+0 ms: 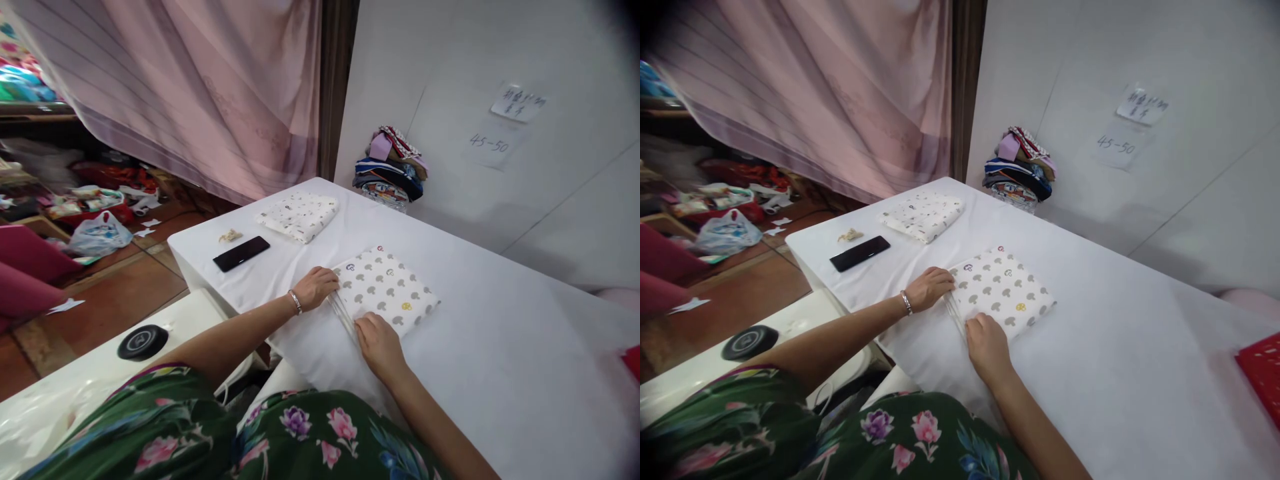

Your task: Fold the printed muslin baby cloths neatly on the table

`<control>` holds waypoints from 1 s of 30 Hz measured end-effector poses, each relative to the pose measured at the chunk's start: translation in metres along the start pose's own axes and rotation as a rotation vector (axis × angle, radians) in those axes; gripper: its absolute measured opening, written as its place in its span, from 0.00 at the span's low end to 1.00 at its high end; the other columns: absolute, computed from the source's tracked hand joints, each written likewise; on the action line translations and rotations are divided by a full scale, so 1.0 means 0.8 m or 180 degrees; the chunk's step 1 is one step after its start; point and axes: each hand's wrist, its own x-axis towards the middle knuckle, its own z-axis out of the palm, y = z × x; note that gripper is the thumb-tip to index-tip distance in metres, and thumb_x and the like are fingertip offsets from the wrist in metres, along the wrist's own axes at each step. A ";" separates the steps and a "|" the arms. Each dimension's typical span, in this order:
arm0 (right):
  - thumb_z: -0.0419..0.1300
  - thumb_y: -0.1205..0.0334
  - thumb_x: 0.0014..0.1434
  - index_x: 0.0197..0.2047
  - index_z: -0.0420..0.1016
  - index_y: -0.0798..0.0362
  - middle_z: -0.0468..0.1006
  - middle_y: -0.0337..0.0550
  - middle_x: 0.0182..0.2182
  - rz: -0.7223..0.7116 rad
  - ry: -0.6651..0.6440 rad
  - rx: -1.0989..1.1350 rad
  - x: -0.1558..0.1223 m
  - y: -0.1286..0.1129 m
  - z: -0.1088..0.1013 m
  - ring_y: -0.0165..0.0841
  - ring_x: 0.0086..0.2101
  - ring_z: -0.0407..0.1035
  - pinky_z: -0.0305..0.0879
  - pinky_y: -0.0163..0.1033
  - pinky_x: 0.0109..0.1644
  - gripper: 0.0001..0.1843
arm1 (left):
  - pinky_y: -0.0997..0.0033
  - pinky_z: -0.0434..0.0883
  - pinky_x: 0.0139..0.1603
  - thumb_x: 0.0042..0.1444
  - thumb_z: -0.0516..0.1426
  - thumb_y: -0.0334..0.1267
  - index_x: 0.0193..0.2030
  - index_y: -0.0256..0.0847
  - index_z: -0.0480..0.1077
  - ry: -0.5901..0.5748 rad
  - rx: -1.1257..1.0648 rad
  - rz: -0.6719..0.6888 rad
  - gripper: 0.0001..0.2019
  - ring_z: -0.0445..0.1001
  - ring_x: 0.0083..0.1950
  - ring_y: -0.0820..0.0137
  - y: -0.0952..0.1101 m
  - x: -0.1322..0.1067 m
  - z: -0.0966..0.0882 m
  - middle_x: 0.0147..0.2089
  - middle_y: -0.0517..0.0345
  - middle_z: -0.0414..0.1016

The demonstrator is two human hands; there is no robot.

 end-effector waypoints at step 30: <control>0.44 0.66 0.63 0.34 0.68 0.53 0.69 0.43 0.30 0.0193 0.0166 0.0038 -0.006 0.001 0.005 0.32 0.34 0.63 0.56 0.35 0.37 0.13 | 0.62 0.61 0.51 0.62 0.46 0.35 0.42 0.43 0.70 0.0006 -0.0212 0.0340 0.12 0.69 0.43 0.69 -0.004 -0.006 0.000 0.40 0.53 0.74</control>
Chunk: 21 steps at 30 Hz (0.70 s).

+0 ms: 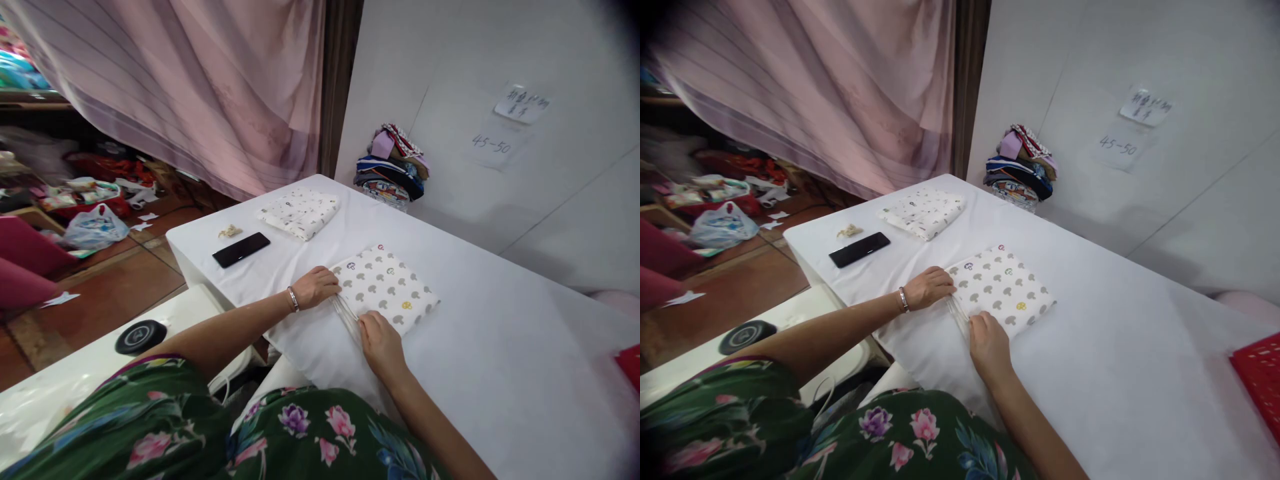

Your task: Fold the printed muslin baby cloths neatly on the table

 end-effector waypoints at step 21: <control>0.45 0.65 0.62 0.35 0.69 0.52 0.70 0.41 0.30 0.0199 0.0011 -0.0089 0.005 0.003 0.003 0.30 0.31 0.65 0.56 0.33 0.31 0.12 | 0.61 0.63 0.52 0.60 0.49 0.38 0.44 0.44 0.70 -0.0042 -0.0354 0.0115 0.10 0.69 0.46 0.67 0.010 0.008 -0.004 0.41 0.52 0.73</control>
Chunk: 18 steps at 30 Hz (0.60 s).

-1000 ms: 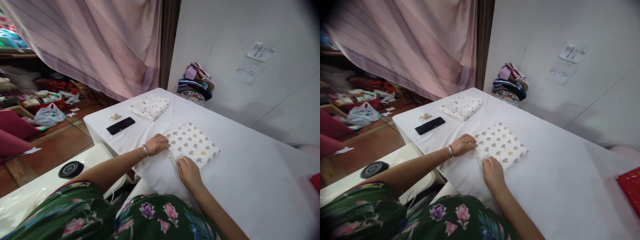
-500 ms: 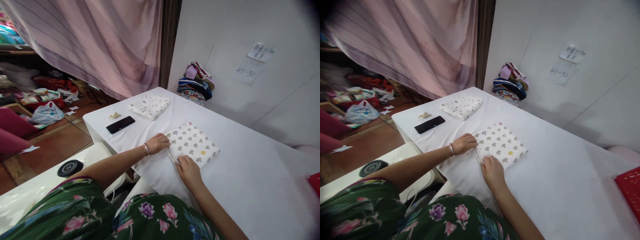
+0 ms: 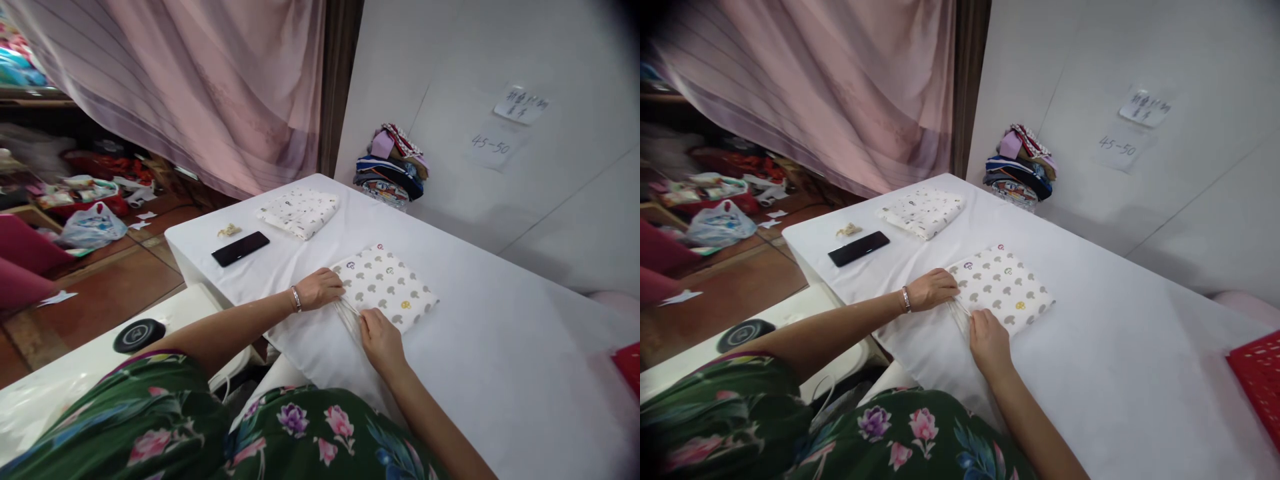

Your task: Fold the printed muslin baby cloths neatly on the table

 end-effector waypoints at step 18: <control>0.47 0.64 0.62 0.36 0.69 0.52 0.71 0.41 0.32 -0.0001 -0.0066 0.0113 -0.001 -0.003 -0.005 0.31 0.34 0.65 0.57 0.33 0.34 0.10 | 0.63 0.64 0.50 0.60 0.50 0.36 0.42 0.43 0.71 -0.0107 -0.0110 0.0007 0.10 0.69 0.45 0.67 0.001 0.010 0.012 0.42 0.52 0.74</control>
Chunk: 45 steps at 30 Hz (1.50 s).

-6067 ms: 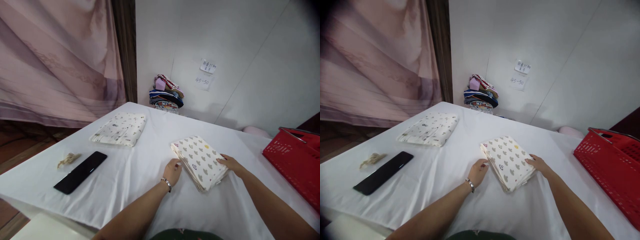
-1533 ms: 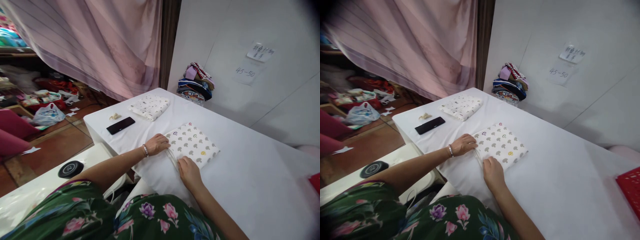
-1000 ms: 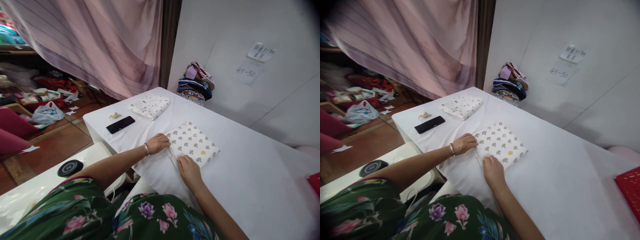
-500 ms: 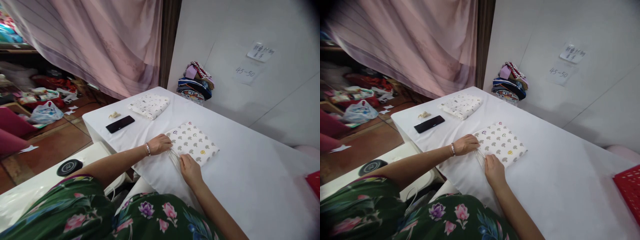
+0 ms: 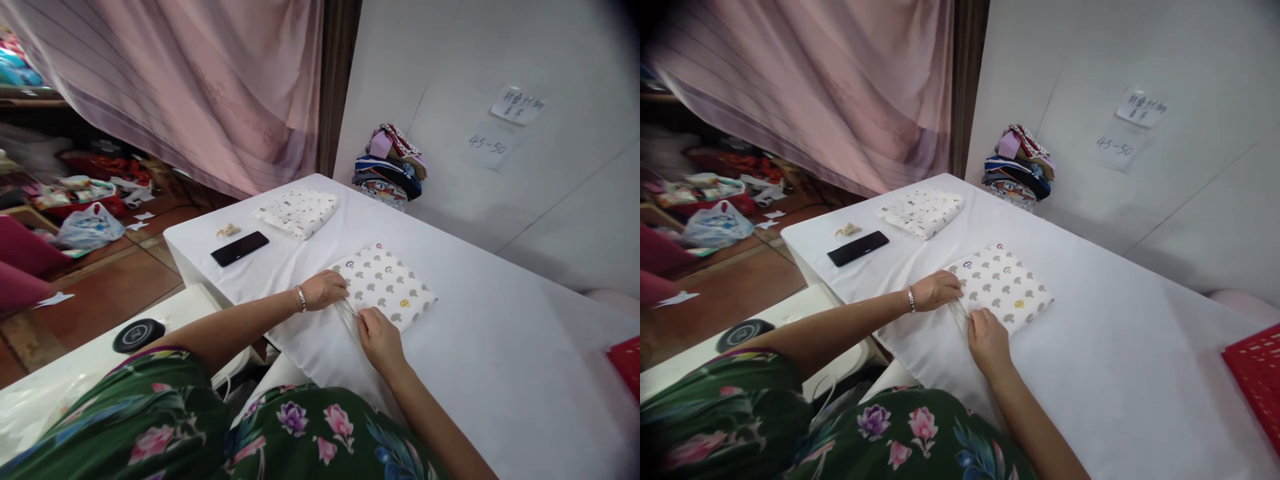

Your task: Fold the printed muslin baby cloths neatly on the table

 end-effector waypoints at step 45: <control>0.48 0.65 0.61 0.37 0.68 0.52 0.70 0.42 0.34 0.0129 -0.0171 -0.0597 0.014 -0.009 -0.005 0.29 0.32 0.64 0.50 0.32 0.29 0.09 | 0.68 0.64 0.44 0.60 0.47 0.33 0.36 0.39 0.69 0.0272 0.0594 0.0278 0.10 0.67 0.41 0.69 -0.001 0.008 -0.004 0.38 0.54 0.73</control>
